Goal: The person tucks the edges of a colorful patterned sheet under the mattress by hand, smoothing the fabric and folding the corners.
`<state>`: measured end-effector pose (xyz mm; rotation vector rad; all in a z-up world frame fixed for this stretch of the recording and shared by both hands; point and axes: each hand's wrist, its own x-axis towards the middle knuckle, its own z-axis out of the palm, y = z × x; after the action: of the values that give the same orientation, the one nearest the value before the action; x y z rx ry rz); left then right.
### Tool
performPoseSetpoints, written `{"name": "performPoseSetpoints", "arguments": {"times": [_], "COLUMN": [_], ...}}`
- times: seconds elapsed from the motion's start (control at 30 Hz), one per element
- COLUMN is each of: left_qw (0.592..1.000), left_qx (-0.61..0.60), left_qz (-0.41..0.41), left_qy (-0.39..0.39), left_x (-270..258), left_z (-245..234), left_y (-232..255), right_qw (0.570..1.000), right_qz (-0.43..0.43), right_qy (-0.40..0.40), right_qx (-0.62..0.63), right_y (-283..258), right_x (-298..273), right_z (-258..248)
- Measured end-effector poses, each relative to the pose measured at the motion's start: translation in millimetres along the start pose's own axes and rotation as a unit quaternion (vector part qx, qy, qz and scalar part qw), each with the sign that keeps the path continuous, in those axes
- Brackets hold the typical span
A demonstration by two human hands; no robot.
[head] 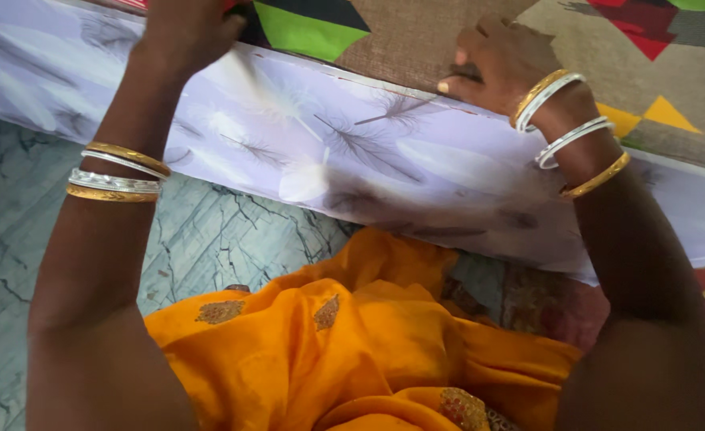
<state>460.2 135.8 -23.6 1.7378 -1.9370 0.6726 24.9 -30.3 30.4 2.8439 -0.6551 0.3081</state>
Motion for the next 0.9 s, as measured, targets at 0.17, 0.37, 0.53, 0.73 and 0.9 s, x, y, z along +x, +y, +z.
{"name": "performPoseSetpoints", "arguments": {"times": [0.17,0.37,0.53,0.73,0.9], "left_qw": [0.980,0.979,0.986,0.977,0.969], "left_qx": [-0.178,-0.158,-0.125,-0.095,-0.159], "left_qz": [0.045,0.126,0.073,0.070,0.138], "left_qy": [-0.082,-0.009,-0.082,-0.177,-0.130], "left_x": [40,67,82,102,107], "left_z": [-3,17,31,26,25], "left_y": [76,133,132,130,156], "right_qw": [0.993,0.990,0.988,0.992,0.994], "right_qz": [0.043,0.031,-0.023,-0.022,-0.026], "right_qy": [-0.098,-0.115,-0.065,-0.062,-0.042], "right_qx": [0.057,0.075,0.138,0.106,0.093], "right_y": [16,25,35,28,24], "right_x": [-8,-5,-2,-4,-7], "right_z": [-16,0,17,14,14]}}
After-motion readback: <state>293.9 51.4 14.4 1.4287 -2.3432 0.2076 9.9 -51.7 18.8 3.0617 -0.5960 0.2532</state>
